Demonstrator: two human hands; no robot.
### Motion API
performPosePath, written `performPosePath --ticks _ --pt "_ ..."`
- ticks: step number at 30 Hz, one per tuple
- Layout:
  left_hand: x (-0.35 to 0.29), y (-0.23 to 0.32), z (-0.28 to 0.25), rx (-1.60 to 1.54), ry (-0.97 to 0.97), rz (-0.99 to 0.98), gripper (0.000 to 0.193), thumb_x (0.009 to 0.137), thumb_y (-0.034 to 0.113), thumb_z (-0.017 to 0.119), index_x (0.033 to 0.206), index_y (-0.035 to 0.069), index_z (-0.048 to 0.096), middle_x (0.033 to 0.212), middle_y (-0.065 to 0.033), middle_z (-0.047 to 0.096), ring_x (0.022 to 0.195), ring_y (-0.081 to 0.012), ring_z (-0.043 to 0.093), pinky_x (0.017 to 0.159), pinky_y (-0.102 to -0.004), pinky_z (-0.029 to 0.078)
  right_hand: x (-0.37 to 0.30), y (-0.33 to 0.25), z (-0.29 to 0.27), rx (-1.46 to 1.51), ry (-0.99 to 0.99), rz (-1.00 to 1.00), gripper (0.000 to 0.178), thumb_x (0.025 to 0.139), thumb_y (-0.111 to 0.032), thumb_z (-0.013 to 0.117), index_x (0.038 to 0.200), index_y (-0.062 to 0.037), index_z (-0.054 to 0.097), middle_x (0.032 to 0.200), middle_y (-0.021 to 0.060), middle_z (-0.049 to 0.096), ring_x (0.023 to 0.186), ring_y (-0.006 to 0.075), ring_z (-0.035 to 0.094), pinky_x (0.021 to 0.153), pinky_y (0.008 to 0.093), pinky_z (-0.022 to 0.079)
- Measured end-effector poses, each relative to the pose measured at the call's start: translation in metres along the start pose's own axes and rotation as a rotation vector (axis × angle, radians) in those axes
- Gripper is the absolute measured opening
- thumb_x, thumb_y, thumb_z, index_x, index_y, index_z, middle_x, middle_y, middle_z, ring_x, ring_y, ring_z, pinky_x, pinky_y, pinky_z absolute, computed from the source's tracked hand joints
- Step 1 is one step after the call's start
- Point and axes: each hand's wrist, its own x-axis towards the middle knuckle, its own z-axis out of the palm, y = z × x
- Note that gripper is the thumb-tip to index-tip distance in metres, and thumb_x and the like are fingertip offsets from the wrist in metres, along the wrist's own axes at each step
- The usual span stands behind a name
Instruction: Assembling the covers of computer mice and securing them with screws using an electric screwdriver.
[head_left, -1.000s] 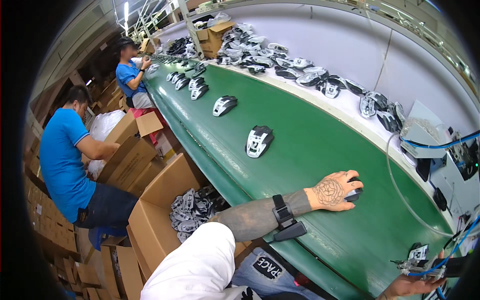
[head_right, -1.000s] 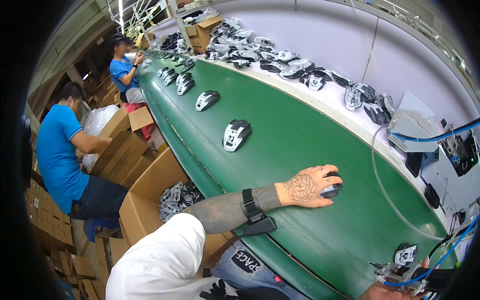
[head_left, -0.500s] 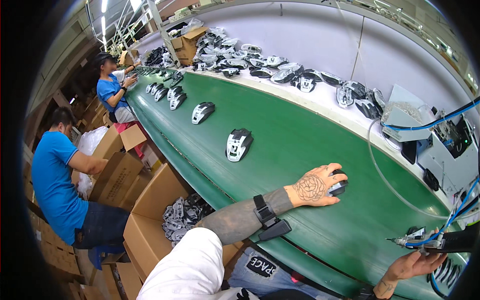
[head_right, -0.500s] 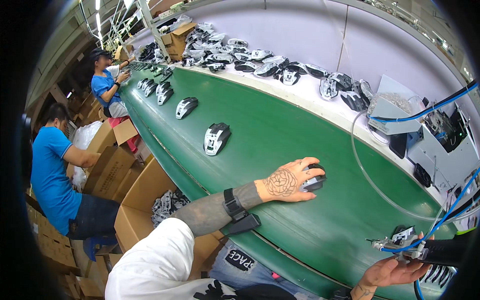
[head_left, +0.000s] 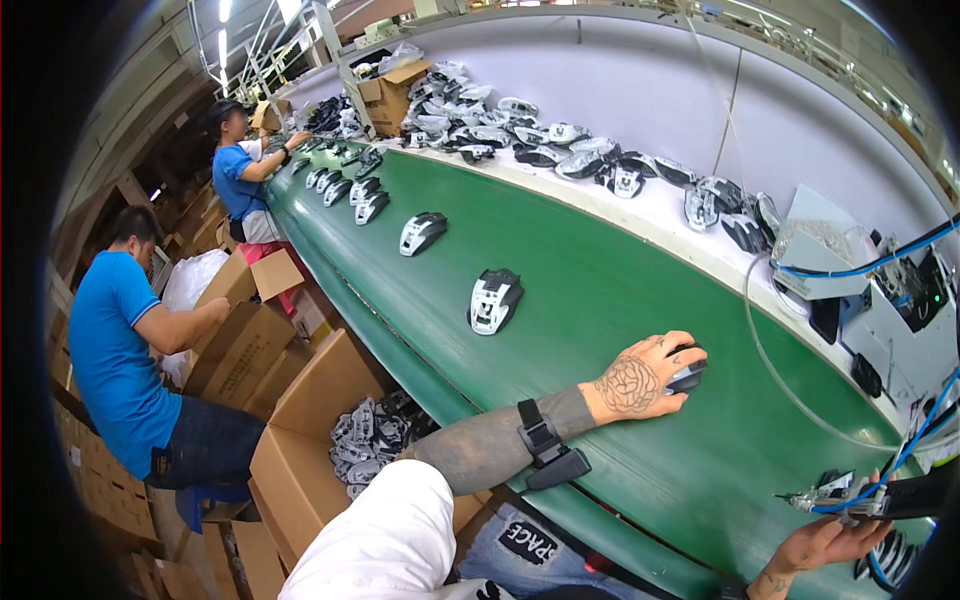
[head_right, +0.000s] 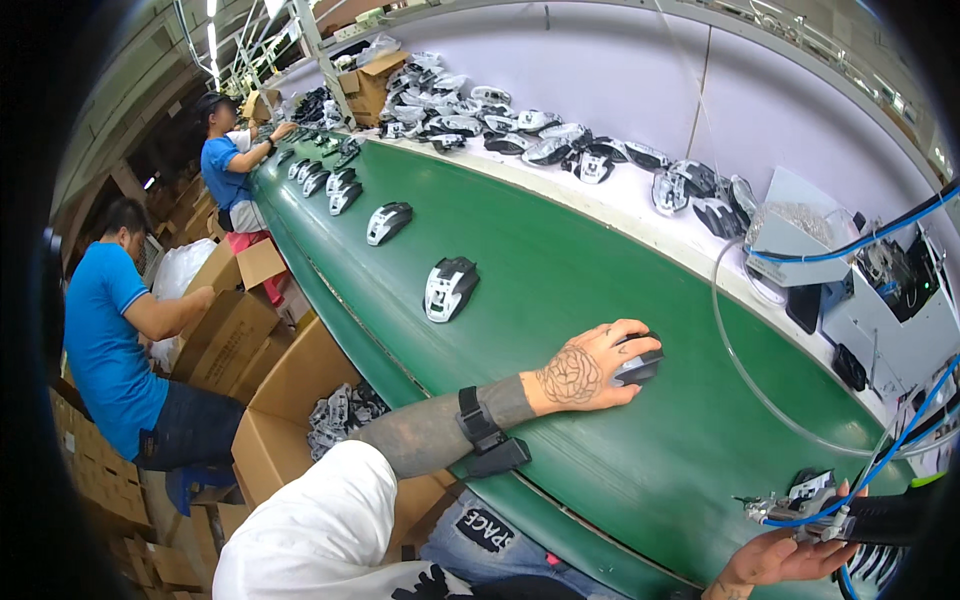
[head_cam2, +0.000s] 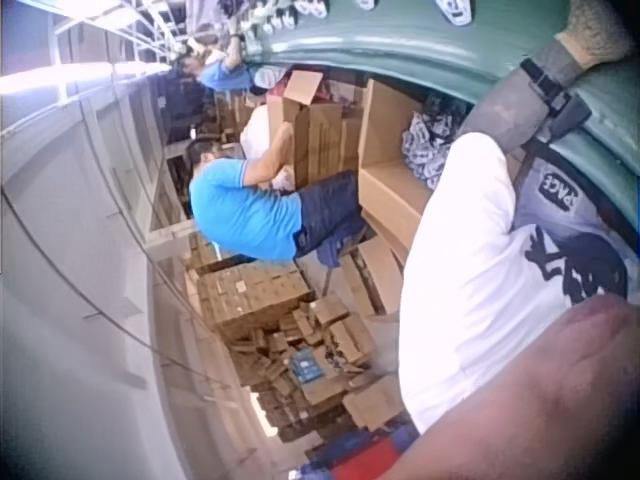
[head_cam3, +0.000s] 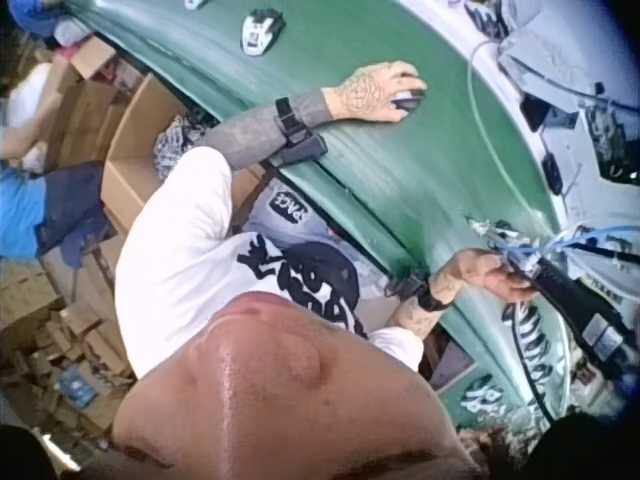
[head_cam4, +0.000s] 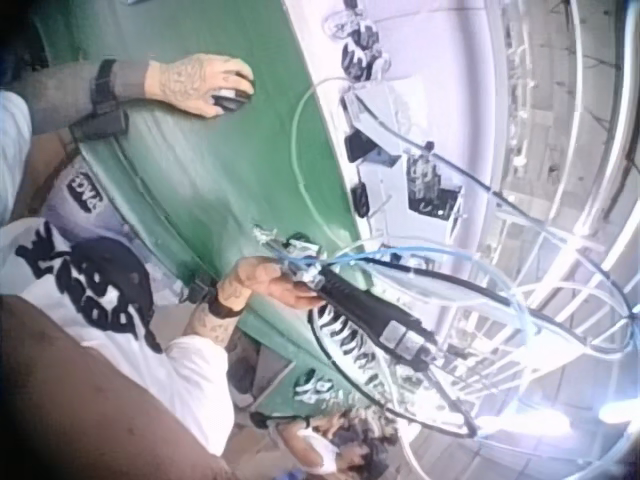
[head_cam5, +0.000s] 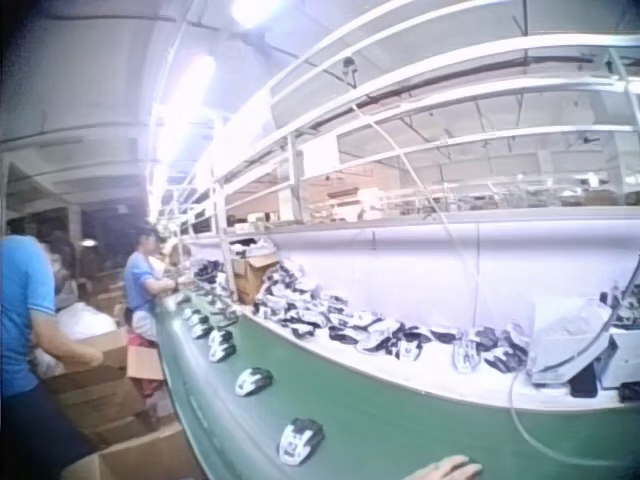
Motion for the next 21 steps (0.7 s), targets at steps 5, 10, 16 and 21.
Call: performPosePath --ticks 5,10,16,21 --pt "-0.002 -0.006 -0.002 0.075 0.068 -0.013 0.052 0.072 0.026 0.068 0.12 0.013 0.049 0.123 -0.0118 0.044 0.106 -0.0338 0.051 0.091 -0.0435 0.043 -0.003 0.001 0.001 0.016 -0.032 -0.04 0.069 0.09 -0.026 0.048 0.14 0.0041 0.012 0.138 0.0301 0.031 0.124 0.0427 0.039 0.105 0.0498 0.03" --pt "-0.007 -0.013 0.005 0.099 -0.045 -0.01 0.051 0.076 0.028 0.066 0.121 0.013 0.048 0.125 -0.0132 0.042 0.11 -0.0347 0.048 0.095 -0.0455 0.04 -0.002 -0.004 0.007 0.021 -0.007 -0.041 0.072 0.088 -0.028 0.051 0.139 0.0067 0.013 0.136 0.0308 0.033 0.123 0.0411 0.04 0.105 0.0487 0.031" --pt "-0.007 -0.012 0.006 0.095 -0.051 0.006 0.053 0.076 0.028 0.066 0.122 0.012 0.047 0.124 -0.0137 0.042 0.11 -0.0349 0.048 0.096 -0.0452 0.04 -0.002 -0.006 0.006 0.032 -0.024 0.006 0.073 0.086 -0.029 0.053 0.137 0.0082 0.016 0.133 0.0307 0.037 0.123 0.0391 0.041 0.104 0.0463 0.033" --pt "-0.005 -0.011 0.004 0.073 -0.071 -0.002 0.053 0.076 0.029 0.066 0.122 0.013 0.048 0.124 -0.0138 0.041 0.11 -0.0351 0.049 0.096 -0.045 0.04 -0.001 -0.003 0.005 0.034 -0.015 0.0 0.073 0.086 -0.028 0.052 0.137 0.0089 0.015 0.133 0.0315 0.038 0.124 0.0387 0.041 0.104 0.0457 0.033"
